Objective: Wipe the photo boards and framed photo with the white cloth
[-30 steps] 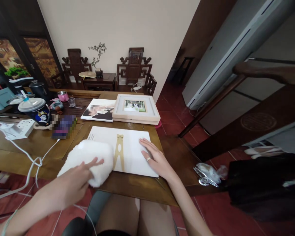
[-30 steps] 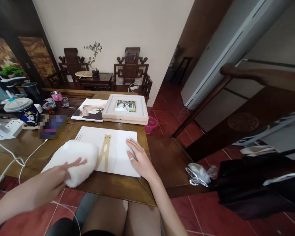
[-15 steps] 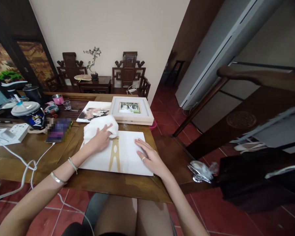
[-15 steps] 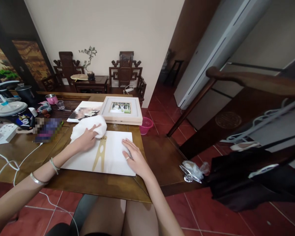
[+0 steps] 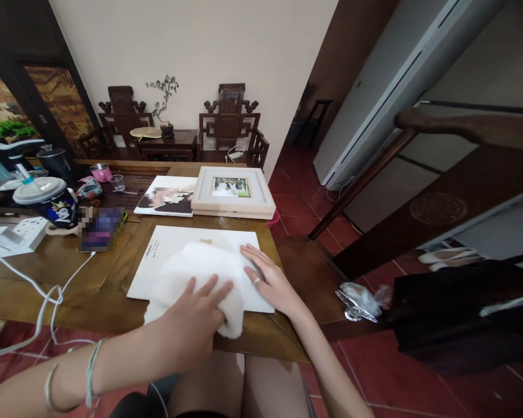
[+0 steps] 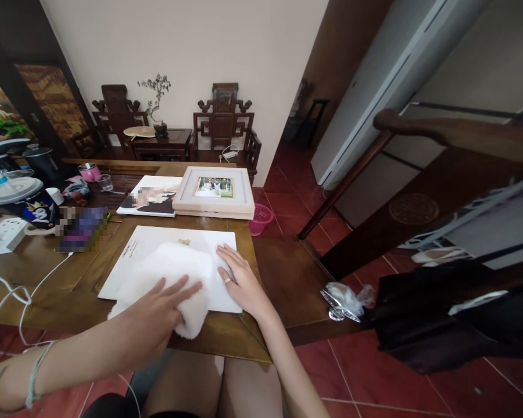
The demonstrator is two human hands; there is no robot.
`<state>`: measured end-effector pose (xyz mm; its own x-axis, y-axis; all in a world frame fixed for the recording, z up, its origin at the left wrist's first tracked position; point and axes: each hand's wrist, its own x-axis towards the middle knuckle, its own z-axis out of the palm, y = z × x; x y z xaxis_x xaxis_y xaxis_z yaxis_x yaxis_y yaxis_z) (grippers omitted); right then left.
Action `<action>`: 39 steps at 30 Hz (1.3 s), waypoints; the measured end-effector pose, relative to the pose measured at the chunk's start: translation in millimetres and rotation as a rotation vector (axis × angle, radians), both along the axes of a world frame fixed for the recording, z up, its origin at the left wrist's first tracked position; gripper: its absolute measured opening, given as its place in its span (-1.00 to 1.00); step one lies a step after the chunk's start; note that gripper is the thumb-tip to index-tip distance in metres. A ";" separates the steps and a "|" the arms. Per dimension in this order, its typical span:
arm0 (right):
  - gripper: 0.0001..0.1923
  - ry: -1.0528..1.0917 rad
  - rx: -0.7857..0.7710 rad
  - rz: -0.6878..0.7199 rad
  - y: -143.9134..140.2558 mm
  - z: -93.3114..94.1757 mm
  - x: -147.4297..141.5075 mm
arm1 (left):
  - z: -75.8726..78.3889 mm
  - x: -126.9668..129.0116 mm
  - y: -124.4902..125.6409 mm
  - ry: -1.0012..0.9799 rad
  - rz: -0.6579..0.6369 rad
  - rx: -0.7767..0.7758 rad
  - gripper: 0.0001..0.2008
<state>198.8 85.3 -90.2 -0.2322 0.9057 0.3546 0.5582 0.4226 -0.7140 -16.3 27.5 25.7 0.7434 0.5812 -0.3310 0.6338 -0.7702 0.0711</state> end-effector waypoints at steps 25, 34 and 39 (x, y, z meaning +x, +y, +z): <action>-0.48 0.018 0.013 0.023 1.1 0.9 3.0 | -30.2 26.8 -16.5 0.019 -0.168 0.282 -0.65; -0.52 0.291 -0.147 -0.162 2.2 5.9 1.4 | -23.4 31.2 57.1 -0.095 -0.037 0.178 -0.68; -0.44 0.468 -0.188 -0.208 3.3 1.3 1.9 | -29.0 52.6 51.9 -0.096 -0.047 0.176 -0.71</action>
<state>200.8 88.6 -88.9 0.1022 0.9734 0.2050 0.2205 0.1788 -0.9588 36.3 79.5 -3.4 0.7940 0.5880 -0.1541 0.5940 -0.8044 -0.0086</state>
